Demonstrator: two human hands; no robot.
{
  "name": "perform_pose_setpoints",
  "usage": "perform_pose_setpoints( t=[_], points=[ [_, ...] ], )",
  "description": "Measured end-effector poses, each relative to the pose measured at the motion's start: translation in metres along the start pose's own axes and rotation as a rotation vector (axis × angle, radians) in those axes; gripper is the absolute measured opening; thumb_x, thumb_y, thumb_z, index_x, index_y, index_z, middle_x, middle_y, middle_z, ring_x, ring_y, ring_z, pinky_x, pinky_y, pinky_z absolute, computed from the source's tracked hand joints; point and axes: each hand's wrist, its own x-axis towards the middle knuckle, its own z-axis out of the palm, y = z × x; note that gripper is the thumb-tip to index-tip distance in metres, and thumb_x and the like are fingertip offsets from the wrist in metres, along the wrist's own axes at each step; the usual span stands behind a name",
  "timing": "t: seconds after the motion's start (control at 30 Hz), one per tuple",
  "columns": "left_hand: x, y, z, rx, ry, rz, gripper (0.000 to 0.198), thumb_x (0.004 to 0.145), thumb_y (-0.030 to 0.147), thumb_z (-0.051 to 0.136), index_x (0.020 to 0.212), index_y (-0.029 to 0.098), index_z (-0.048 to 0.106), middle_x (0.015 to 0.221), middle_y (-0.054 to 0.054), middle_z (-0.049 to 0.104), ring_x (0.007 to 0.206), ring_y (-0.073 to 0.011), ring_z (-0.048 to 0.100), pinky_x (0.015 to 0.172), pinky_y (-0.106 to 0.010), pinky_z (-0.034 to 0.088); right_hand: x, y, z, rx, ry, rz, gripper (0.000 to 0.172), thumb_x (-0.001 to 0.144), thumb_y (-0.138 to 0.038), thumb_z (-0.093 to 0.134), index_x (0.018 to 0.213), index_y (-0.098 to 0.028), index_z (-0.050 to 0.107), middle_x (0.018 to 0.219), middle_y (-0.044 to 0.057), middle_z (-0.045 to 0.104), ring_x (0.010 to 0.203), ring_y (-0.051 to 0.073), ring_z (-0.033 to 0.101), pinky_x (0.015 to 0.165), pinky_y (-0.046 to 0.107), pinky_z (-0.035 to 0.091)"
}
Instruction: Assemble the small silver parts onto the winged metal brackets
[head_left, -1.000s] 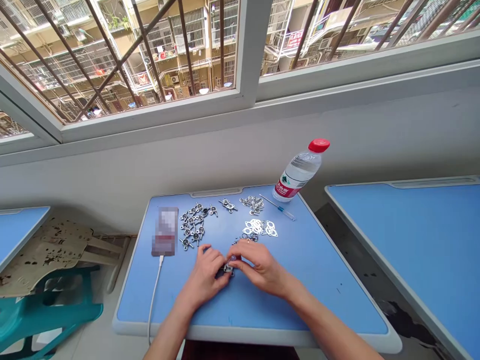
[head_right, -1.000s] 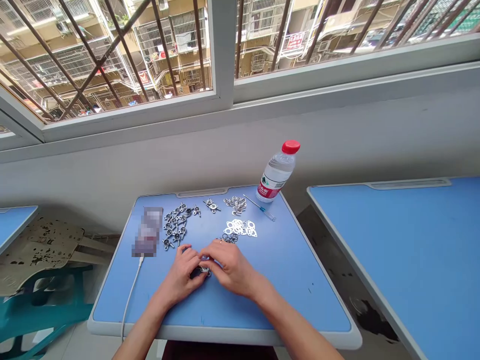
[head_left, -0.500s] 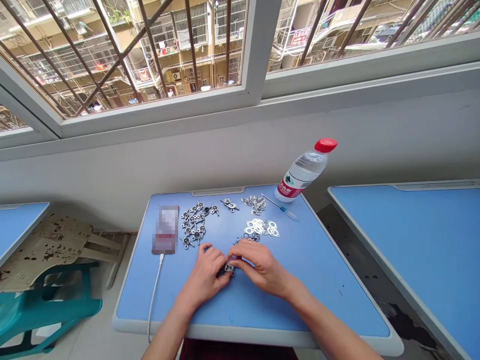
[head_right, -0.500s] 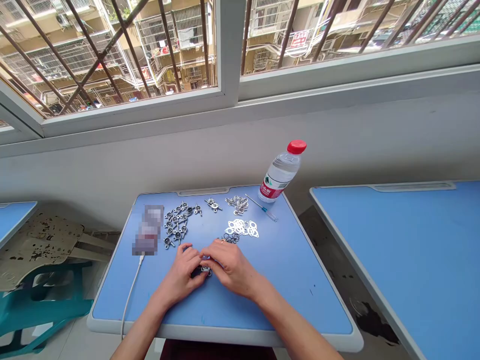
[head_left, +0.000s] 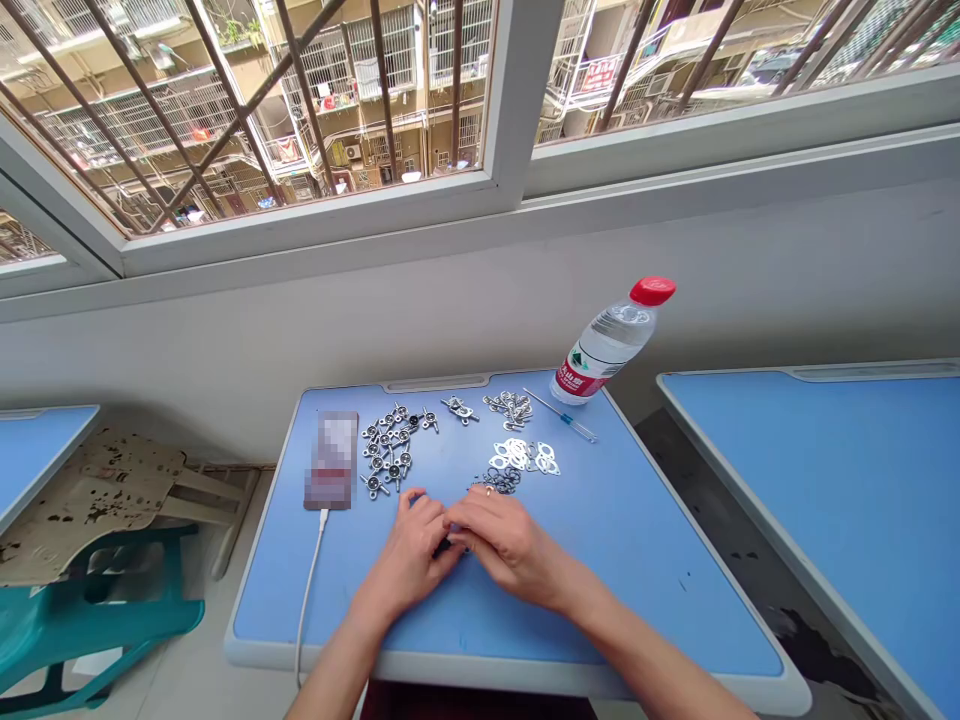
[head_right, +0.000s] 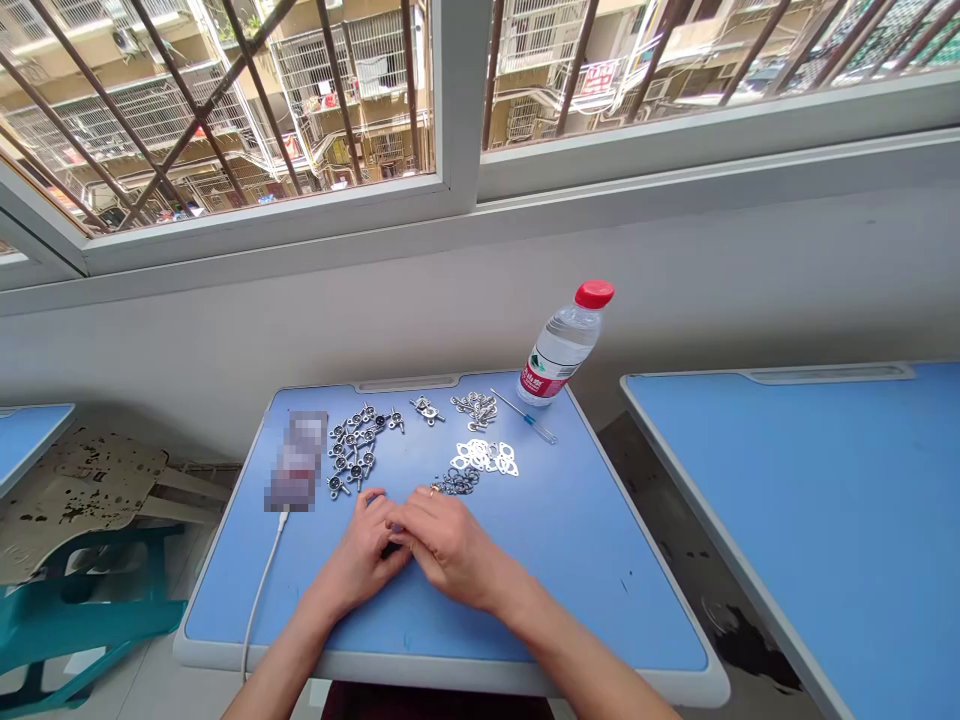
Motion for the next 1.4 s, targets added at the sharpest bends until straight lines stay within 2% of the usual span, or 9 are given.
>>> perform_pose_setpoints(
  t=[0.3,0.43,0.63,0.73,0.87,1.0,1.07,1.2,1.4],
  points=[
    [-0.001,0.0,0.001,-0.006,0.025,0.008,0.014,0.092,0.015,0.049,0.084,0.023,0.056,0.082,-0.001,0.061,0.081,-0.0177,0.056,0.1,-0.047,0.037,0.0,-0.004,0.006,-0.079,0.025,0.057,0.025,0.097,-0.014,0.038,0.078,-0.02,0.053,0.067,0.002,0.058,0.06,0.016,0.045,0.059,0.029,0.039],
    [0.0,0.0,0.003,0.022,0.036,0.015,0.009,0.091,0.016,0.051,0.087,0.022,0.057,0.084,-0.003,0.062,0.08,-0.0192,0.056,0.085,-0.04,0.044,0.001,-0.003,0.003,-0.03,0.069,0.073,0.024,0.096,-0.017,0.041,0.079,-0.019,0.056,0.065,0.003,0.059,0.059,0.016,0.049,0.057,0.028,0.041],
    [0.006,0.005,-0.02,-0.048,0.114,-0.026,0.006,0.091,0.024,0.055,0.094,0.022,0.061,0.079,-0.002,0.064,0.076,-0.0187,0.059,0.081,-0.037,0.046,-0.001,0.005,-0.019,0.126,0.393,0.237,0.011,0.091,-0.022,0.057,0.084,-0.019,0.063,0.07,0.002,0.064,0.062,0.015,0.058,0.059,0.026,0.049],
    [0.026,-0.002,-0.047,-0.049,0.186,-0.106,0.01,0.092,0.028,0.057,0.096,0.024,0.065,0.083,-0.003,0.068,0.082,-0.02,0.062,0.08,-0.035,0.048,-0.002,0.01,-0.028,0.186,0.588,0.348,0.011,0.09,-0.027,0.06,0.084,-0.019,0.065,0.07,0.002,0.064,0.059,0.015,0.059,0.056,0.026,0.05],
    [0.081,-0.03,-0.071,0.087,0.178,-0.251,0.014,0.092,0.026,0.057,0.101,0.024,0.067,0.093,-0.003,0.071,0.092,-0.0203,0.065,0.093,-0.04,0.047,-0.002,0.014,-0.028,0.238,0.665,0.427,0.015,0.088,-0.032,0.062,0.084,-0.019,0.067,0.063,-0.001,0.059,0.052,0.014,0.055,0.05,0.026,0.049],
    [0.134,-0.065,-0.065,0.162,0.107,-0.346,0.016,0.095,0.026,0.056,0.106,0.02,0.066,0.1,-0.005,0.069,0.092,-0.0185,0.065,0.09,-0.039,0.052,-0.001,0.016,-0.024,0.209,0.645,0.405,0.016,0.087,-0.033,0.063,0.082,-0.018,0.068,0.061,-0.001,0.058,0.051,0.013,0.052,0.049,0.025,0.048],
    [0.148,-0.077,-0.056,0.198,0.044,-0.382,0.029,0.095,0.034,0.059,0.118,0.016,0.059,0.118,-0.008,0.062,0.099,-0.0209,0.063,0.086,-0.042,0.055,0.0,0.017,-0.024,0.197,0.642,0.396,0.017,0.086,-0.033,0.063,0.081,-0.018,0.068,0.061,0.0,0.059,0.051,0.013,0.053,0.049,0.025,0.048],
    [0.156,-0.087,-0.046,0.257,-0.041,-0.41,0.033,0.095,0.034,0.059,0.123,0.017,0.057,0.123,-0.009,0.059,0.103,-0.0225,0.062,0.087,-0.043,0.055,0.001,0.016,-0.026,0.181,0.647,0.388,0.017,0.087,-0.033,0.061,0.082,-0.018,0.068,0.061,0.0,0.059,0.05,0.013,0.052,0.048,0.024,0.048],
    [0.147,-0.085,-0.054,0.33,-0.032,-0.374,0.023,0.096,0.027,0.054,0.117,0.02,0.062,0.116,-0.007,0.062,0.107,-0.0226,0.06,0.094,-0.045,0.048,0.003,0.014,-0.032,0.176,0.666,0.384,0.019,0.087,-0.035,0.061,0.078,-0.018,0.067,0.062,0.0,0.06,0.05,0.012,0.051,0.049,0.024,0.047]
  ],
)
